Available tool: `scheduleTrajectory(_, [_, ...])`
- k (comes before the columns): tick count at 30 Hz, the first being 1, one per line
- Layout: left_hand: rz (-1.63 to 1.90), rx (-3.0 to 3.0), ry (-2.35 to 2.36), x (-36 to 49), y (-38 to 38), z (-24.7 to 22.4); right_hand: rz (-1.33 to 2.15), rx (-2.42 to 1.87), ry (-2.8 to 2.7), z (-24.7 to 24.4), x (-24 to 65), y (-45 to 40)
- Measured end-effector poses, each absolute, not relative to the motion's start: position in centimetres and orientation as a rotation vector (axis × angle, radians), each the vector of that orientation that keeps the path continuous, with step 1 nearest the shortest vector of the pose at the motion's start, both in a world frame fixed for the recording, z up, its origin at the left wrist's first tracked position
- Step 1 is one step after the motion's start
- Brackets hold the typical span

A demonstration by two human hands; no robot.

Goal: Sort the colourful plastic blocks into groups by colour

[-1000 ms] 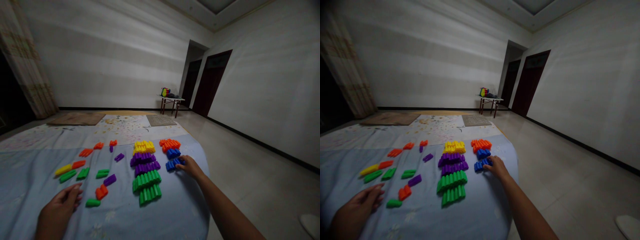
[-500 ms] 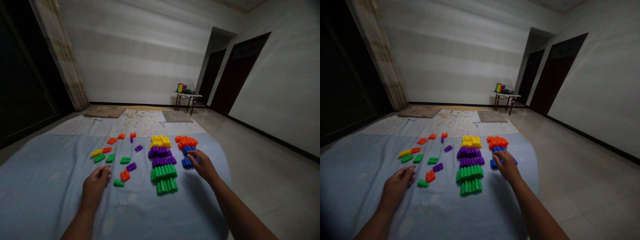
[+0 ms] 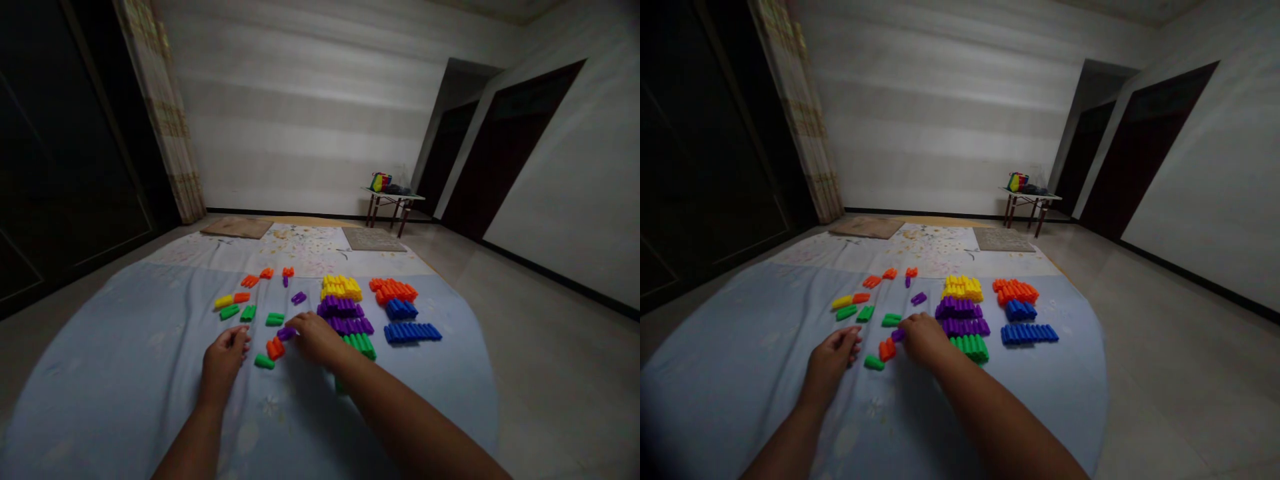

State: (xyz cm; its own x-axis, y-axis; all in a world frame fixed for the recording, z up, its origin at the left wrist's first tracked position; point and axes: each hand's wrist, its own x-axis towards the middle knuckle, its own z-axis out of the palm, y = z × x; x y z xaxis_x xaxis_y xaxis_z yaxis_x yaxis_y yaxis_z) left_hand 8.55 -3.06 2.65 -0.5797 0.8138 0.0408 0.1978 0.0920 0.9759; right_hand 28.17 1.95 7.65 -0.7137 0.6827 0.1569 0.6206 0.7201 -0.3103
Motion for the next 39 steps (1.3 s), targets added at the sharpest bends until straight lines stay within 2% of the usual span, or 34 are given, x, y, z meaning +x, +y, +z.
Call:
scheduleTrajectory(6, [1.494,1.007,1.871,8.3,-2.9,2.4,0.252,-1.103,-2.726,5.7,25.7,3.5])
scheduleTrajectory(12, [1.475,1.005,1.864,8.0,-2.6,1.9,0.236,-1.184,-2.666,6.1,26.4,2.9])
scheduleTrajectory(18, [1.458,0.984,1.891,8.0,-2.7,2.3,0.371,-1.202,-2.382,8.1,31.3,2.2])
scheduleTrajectory(25, [1.455,0.975,1.919,8.1,-2.7,2.6,0.51,-1.454,-1.933,9.0,39.0,6.2])
scheduleTrajectory(39, [1.411,0.984,1.923,7.8,-2.5,2.3,0.405,-1.559,-2.091,7.1,37.8,8.5])
